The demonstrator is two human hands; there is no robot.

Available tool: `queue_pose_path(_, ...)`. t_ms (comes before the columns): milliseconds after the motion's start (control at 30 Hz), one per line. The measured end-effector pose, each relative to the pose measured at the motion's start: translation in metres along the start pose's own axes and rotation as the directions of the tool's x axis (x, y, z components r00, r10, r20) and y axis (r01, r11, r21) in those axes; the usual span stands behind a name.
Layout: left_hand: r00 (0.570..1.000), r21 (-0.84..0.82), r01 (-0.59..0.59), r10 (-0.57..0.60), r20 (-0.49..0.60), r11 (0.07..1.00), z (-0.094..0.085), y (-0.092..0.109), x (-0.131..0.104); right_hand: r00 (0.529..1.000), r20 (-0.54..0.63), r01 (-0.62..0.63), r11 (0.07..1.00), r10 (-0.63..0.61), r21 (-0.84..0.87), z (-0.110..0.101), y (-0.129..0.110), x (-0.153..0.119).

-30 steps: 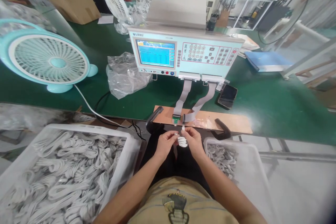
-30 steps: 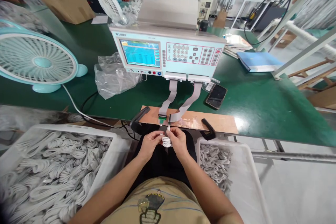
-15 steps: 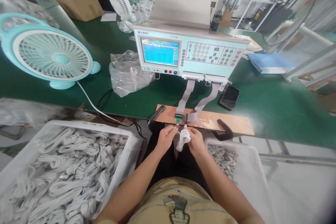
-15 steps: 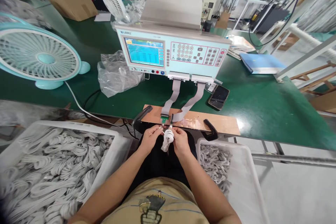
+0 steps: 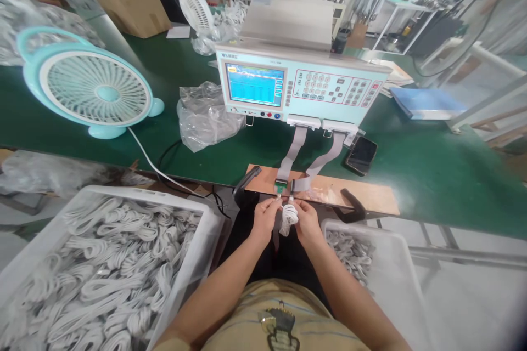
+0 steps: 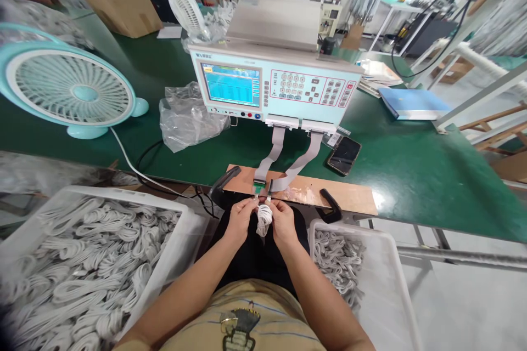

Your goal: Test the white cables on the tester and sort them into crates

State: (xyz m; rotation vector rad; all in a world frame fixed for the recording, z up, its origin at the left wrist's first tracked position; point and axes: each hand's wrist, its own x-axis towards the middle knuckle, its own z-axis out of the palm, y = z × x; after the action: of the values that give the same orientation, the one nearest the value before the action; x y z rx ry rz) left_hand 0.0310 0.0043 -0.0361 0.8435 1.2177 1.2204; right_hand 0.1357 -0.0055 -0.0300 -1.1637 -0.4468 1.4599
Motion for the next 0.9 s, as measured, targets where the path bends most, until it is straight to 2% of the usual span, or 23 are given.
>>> queue_pose_path(167,0.998,-0.048,0.001,-0.004,-0.058,0.999,0.0057,-0.0022,-0.0034,1.000,0.015,-0.014,1.000,0.014,0.016,-0.0018,0.0017,0.0017)
queue_pose_path(400,0.998,0.009,-0.055,0.055,-0.007,0.998,0.0003,-0.0026,0.0005,1.000,0.029,0.007,0.999,-0.006,-0.037,-0.0026,0.0015,0.0011)
queue_pose_path(667,0.997,-0.100,0.060,-0.064,-0.034,0.993,0.0033,-0.0083,-0.0029,0.999,0.031,0.011,0.998,-0.009,-0.060,-0.0028,0.0001,0.0002)
queue_pose_path(900,0.996,-0.006,-0.072,0.071,-0.052,0.997,0.0050,-0.0061,-0.0056,0.999,0.038,-0.007,0.998,0.009,-0.054,-0.0028,-0.0009,0.0000)
